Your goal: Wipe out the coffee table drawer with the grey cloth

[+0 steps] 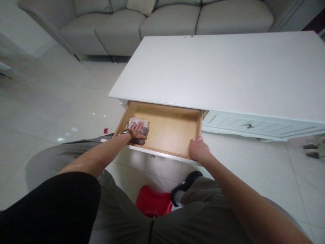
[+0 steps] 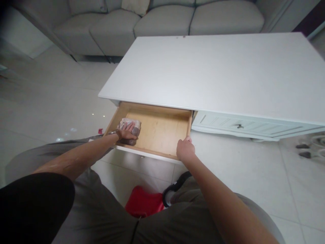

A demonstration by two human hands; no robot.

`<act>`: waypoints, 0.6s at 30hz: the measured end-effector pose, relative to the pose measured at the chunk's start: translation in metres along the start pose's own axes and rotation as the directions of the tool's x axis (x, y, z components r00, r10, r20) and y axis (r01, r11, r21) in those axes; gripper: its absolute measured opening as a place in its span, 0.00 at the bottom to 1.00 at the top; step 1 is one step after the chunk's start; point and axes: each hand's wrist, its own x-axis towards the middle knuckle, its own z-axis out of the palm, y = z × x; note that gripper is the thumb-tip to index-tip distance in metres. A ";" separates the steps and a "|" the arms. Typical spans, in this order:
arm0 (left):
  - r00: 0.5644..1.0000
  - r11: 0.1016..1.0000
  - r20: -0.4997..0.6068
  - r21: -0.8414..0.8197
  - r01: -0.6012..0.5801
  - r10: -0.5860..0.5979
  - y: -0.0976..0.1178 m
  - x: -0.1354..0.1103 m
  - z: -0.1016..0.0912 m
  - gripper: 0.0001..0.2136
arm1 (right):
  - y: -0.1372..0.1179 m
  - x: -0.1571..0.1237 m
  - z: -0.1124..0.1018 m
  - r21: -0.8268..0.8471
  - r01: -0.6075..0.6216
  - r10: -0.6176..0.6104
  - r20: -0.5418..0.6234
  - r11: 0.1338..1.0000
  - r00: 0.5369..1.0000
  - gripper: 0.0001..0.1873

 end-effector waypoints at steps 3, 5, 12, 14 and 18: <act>0.999 1.000 0.035 -0.006 0.015 -0.015 0.001 0.001 -0.001 0.57 | -0.001 -0.004 0.001 -0.035 0.004 -0.006 -0.033 0.999 0.999 0.25; 0.999 1.000 0.034 -0.018 0.006 -0.005 0.002 0.003 -0.001 0.58 | -0.002 -0.007 0.001 -0.044 0.002 -0.005 -0.055 0.999 0.998 0.25; 1.000 0.998 -0.009 -0.053 0.028 -0.029 0.005 0.014 -0.002 0.55 | -0.005 -0.010 0.001 -0.022 -0.018 0.017 -0.065 1.000 0.998 0.25; 0.999 0.997 -0.023 -0.067 0.048 -0.049 0.008 0.019 -0.006 0.54 | -0.005 -0.010 0.001 -0.024 -0.017 0.015 -0.065 1.000 0.998 0.25; 0.997 0.994 -0.015 -0.084 0.077 -0.078 0.015 0.028 -0.017 0.53 | -0.006 -0.012 0.002 -0.023 -0.020 0.018 -0.084 1.000 0.996 0.25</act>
